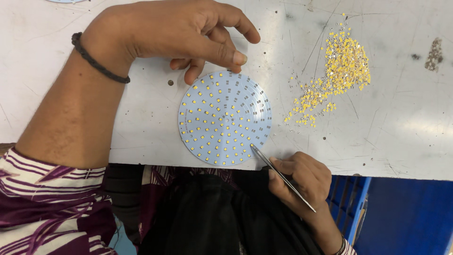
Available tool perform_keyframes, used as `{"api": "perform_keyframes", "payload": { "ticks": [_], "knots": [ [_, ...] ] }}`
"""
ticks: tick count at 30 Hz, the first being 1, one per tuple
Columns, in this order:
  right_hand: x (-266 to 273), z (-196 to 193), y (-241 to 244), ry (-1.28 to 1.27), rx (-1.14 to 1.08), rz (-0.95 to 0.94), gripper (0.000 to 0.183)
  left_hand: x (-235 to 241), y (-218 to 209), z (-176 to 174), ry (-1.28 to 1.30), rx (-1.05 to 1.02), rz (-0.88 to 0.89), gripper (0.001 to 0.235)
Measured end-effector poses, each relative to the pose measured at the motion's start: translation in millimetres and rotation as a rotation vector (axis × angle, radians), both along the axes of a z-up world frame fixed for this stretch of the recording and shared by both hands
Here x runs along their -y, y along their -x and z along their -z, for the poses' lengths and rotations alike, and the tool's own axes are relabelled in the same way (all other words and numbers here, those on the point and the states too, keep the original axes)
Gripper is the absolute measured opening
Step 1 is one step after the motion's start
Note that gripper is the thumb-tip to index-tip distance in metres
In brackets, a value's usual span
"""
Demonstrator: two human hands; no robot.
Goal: The person uses tweezers to pick up small yellow LED chips from a pile on the table and places them one by one into empty slots on a circular LED board. The person continues this repetitive placement process throughout the clip.
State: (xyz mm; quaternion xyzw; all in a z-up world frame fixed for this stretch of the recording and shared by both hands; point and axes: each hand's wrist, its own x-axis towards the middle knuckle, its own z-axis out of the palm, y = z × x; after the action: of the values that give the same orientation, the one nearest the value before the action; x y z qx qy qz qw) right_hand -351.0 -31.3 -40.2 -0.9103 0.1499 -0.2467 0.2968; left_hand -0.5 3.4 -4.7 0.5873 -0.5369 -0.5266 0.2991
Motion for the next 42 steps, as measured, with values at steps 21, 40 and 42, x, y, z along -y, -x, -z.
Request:
{"api": "perform_keyframes", "payload": {
  "ticks": [21,40,42],
  "knots": [
    [30,-8,14,-0.12,-0.069,0.379,0.011,8,0,-1,-0.05,-0.044,0.06,0.062],
    [28,-7,12,-0.135,-0.074,0.433,0.009,6,1,-3,-0.036,-0.029,0.045,0.065],
    [27,-7,12,-0.14,-0.07,0.44,0.01,6,2,-4,-0.048,-0.016,0.036,0.065]
  ]
}}
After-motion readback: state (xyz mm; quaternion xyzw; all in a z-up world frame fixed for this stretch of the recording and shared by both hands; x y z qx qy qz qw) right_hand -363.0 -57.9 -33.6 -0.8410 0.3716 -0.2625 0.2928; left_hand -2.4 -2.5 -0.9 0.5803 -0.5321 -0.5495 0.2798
